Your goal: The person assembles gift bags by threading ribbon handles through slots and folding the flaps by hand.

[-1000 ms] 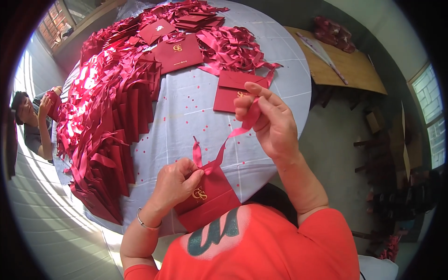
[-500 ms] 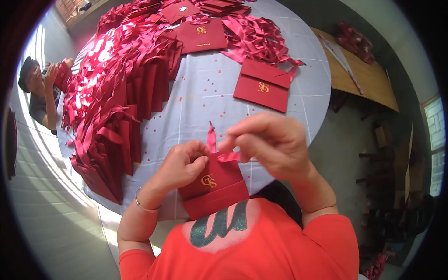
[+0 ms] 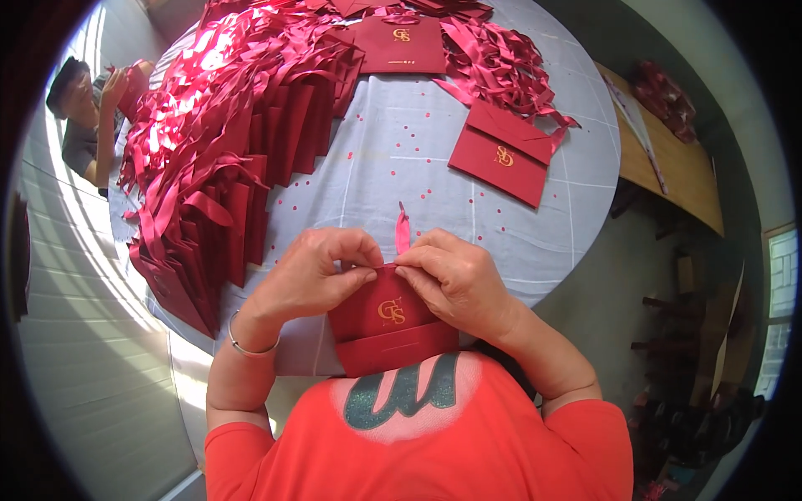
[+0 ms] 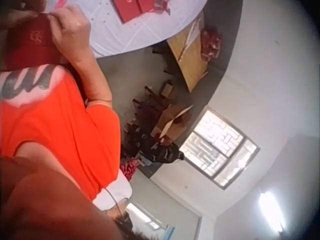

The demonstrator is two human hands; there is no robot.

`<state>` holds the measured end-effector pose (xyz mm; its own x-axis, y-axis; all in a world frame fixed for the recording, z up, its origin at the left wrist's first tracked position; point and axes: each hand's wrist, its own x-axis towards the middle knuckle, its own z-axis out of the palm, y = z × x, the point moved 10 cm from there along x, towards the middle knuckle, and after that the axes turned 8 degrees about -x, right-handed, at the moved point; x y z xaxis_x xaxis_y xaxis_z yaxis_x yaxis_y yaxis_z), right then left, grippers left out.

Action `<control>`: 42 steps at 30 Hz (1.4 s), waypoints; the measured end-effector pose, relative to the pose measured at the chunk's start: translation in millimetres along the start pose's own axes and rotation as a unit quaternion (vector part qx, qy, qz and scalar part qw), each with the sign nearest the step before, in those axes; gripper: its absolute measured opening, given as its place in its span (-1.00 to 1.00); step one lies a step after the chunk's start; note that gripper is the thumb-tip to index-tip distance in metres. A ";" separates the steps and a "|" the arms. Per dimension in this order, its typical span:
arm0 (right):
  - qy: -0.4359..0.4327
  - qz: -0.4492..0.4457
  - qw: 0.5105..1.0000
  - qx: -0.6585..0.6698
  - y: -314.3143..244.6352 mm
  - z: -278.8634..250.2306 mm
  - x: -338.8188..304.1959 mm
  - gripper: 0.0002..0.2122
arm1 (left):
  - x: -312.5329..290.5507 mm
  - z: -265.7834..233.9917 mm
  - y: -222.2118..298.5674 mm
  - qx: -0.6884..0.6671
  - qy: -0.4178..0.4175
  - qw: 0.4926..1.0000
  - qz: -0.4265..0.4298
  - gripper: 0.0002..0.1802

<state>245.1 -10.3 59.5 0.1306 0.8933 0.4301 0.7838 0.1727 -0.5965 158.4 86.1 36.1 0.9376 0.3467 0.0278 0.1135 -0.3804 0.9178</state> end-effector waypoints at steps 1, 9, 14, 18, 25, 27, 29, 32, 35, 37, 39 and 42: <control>0.000 0.004 1.000 0.004 -0.1 -1.1 0.7 -0.87 | -1.9 -2.8 0.6 0.014 -0.008 1.000 -0.013 -0.87; -0.007 -0.009 1.000 0.004 -8.2 3.9 5.5 -0.87 | -11.6 -13.9 -22.9 -0.059 -0.070 0.994 -0.056 -0.81; 0.006 0.024 1.000 -0.015 -1.3 -0.2 4.1 -0.89 | -17.4 -13.4 -29.9 -0.159 -0.118 0.966 -0.164 -0.77; 0.000 0.034 0.999 -0.007 -0.8 -1.0 2.7 -0.90 | -16.8 -3.1 -33.1 -0.143 -0.144 0.965 -0.167 -0.83; 0.034 -0.073 0.996 -0.049 -35.0 0.4 5.4 -0.81 | -18.3 -1.0 -42.2 -0.101 -0.146 0.968 -0.180 -0.88; 0.020 -0.089 0.995 -0.038 -40.4 9.3 6.2 -0.81 | -16.9 -2.0 -41.1 -0.112 -0.131 0.971 -0.167 -0.85; -0.001 -0.116 0.992 -0.038 -46.5 14.5 7.3 -0.81 | -10.9 -2.2 -34.0 -0.119 -0.120 0.974 -0.152 -0.82; -0.003 -0.143 0.988 -0.057 -54.3 26.7 9.7 -0.83 | -13.3 -6.1 -36.4 -0.119 -0.104 0.976 -0.151 -0.81; -0.011 -0.135 0.986 -0.099 -56.0 32.8 10.1 -0.84 | -15.0 -9.3 -34.3 -0.109 -0.095 0.981 -0.129 -0.80; -0.013 -0.132 0.986 -0.106 -56.5 35.0 9.9 -0.84 | -17.7 -6.5 -37.9 -0.096 -0.117 0.975 -0.164 -0.84; -0.014 -0.129 0.985 -0.112 -56.8 36.3 10.0 -0.85 | -16.1 -6.3 -38.3 -0.089 -0.109 0.979 -0.150 -0.84; -0.017 -0.127 0.982 -0.141 -59.3 38.6 9.2 -0.86 | -12.7 -6.8 -34.8 -0.069 -0.092 0.986 -0.118 -0.83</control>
<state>176.3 3.7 72.7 -0.1072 0.8500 0.5157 0.9257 0.2746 -0.2601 140.3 100.8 6.5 0.9360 0.2447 -0.2532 0.3010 -0.1831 0.9359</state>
